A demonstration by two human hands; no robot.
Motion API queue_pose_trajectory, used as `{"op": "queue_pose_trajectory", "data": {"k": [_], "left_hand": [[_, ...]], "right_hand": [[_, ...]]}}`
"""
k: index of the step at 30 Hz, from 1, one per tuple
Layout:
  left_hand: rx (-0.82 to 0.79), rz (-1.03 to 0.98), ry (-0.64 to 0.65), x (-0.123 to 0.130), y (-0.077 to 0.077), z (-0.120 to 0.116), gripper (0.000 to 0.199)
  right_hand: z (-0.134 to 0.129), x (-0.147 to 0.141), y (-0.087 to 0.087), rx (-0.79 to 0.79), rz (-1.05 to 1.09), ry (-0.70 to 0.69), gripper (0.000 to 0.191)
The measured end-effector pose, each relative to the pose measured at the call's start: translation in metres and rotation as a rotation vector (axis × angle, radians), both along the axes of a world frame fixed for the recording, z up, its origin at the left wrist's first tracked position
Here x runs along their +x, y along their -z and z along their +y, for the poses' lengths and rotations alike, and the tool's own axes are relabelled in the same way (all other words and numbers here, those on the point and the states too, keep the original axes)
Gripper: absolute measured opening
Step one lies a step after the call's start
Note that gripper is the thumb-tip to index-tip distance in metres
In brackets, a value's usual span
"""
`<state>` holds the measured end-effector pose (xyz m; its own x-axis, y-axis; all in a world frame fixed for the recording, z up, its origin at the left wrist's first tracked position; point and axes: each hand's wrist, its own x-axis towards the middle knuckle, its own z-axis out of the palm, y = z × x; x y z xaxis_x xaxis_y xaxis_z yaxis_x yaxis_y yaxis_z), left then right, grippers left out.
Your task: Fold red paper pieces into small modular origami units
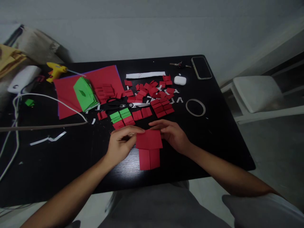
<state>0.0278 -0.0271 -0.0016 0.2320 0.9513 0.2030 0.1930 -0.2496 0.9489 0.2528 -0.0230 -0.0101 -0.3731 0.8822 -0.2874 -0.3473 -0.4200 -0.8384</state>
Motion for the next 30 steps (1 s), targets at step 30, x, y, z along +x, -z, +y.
{"op": "queue_pose_trajectory", "data": {"k": [30], "left_hand": [[-0.151,0.126,0.072,0.004,-0.002,-0.004,0.016]], "right_hand": [[-0.009,-0.01,-0.003,0.228,-0.377,0.003,0.021]]}}
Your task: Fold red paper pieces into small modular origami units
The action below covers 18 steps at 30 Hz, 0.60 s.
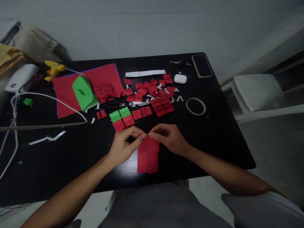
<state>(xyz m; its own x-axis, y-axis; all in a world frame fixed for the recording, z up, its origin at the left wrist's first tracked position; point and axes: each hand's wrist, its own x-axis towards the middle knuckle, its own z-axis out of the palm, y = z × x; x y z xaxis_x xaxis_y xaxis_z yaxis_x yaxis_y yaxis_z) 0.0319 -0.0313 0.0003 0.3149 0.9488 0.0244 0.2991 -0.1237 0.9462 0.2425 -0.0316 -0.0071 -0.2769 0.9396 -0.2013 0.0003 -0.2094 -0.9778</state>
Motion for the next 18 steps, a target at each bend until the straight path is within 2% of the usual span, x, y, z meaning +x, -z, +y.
{"op": "queue_pose_trajectory", "data": {"k": [4,9,18], "left_hand": [[-0.072,-0.036,-0.038,-0.0016,-0.0025,0.0032,0.019],[-0.084,-0.054,-0.068,-0.0039,-0.0041,0.0079,0.019],[-0.098,-0.027,-0.006,0.0012,-0.0041,0.0087,0.018]], "right_hand": [[0.0044,0.0029,0.0007,-0.036,0.01,0.004,0.024],[0.0072,0.0038,0.0016,-0.101,0.076,0.006,0.028],[0.0026,0.0005,0.0012,0.003,-0.01,-0.016,0.025]]}}
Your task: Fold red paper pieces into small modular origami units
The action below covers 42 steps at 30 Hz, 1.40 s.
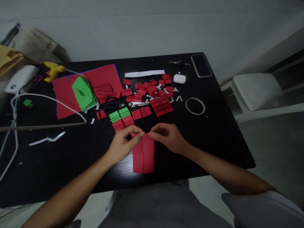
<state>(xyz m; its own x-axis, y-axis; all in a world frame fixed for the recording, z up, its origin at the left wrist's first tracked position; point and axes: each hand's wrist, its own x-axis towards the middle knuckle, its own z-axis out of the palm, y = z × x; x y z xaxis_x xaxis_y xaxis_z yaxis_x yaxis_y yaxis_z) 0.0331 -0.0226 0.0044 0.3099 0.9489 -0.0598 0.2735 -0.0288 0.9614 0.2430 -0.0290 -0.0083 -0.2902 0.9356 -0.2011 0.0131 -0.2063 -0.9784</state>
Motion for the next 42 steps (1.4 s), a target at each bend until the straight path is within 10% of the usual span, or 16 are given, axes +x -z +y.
{"op": "queue_pose_trajectory", "data": {"k": [42], "left_hand": [[-0.248,-0.148,-0.123,-0.0065,0.0027,0.0057,0.034]], "right_hand": [[0.0018,0.001,-0.001,-0.188,0.109,0.043,0.03]]}}
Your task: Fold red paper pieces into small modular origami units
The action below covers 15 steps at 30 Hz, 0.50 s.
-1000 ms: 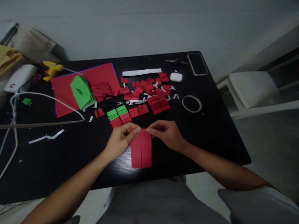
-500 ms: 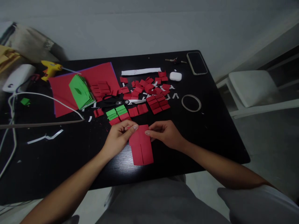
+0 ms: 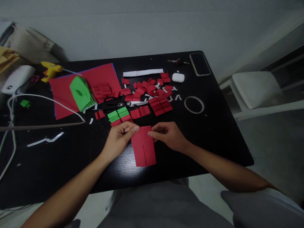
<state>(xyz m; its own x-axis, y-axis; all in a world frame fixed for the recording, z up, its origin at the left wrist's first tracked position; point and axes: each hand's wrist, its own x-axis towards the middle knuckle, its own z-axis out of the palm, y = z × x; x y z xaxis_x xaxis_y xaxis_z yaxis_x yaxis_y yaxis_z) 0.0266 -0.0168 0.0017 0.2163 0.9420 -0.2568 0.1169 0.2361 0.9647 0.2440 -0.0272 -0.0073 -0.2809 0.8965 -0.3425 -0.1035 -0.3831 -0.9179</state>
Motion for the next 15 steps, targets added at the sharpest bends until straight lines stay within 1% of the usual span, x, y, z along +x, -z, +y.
{"op": "queue_pose_trajectory", "data": {"k": [5,9,15], "left_hand": [[0.045,0.055,0.01,-0.005,-0.003,0.001,0.03],[0.091,0.056,0.043,-0.003,-0.003,-0.001,0.026],[0.148,0.077,0.173,0.005,0.004,-0.011,0.023]], "right_hand": [[0.0,0.001,0.0,0.015,-0.012,-0.008,0.03],[0.0,0.001,0.0,0.048,-0.041,-0.033,0.025],[-0.001,-0.002,0.002,0.169,-0.056,-0.091,0.012]]}}
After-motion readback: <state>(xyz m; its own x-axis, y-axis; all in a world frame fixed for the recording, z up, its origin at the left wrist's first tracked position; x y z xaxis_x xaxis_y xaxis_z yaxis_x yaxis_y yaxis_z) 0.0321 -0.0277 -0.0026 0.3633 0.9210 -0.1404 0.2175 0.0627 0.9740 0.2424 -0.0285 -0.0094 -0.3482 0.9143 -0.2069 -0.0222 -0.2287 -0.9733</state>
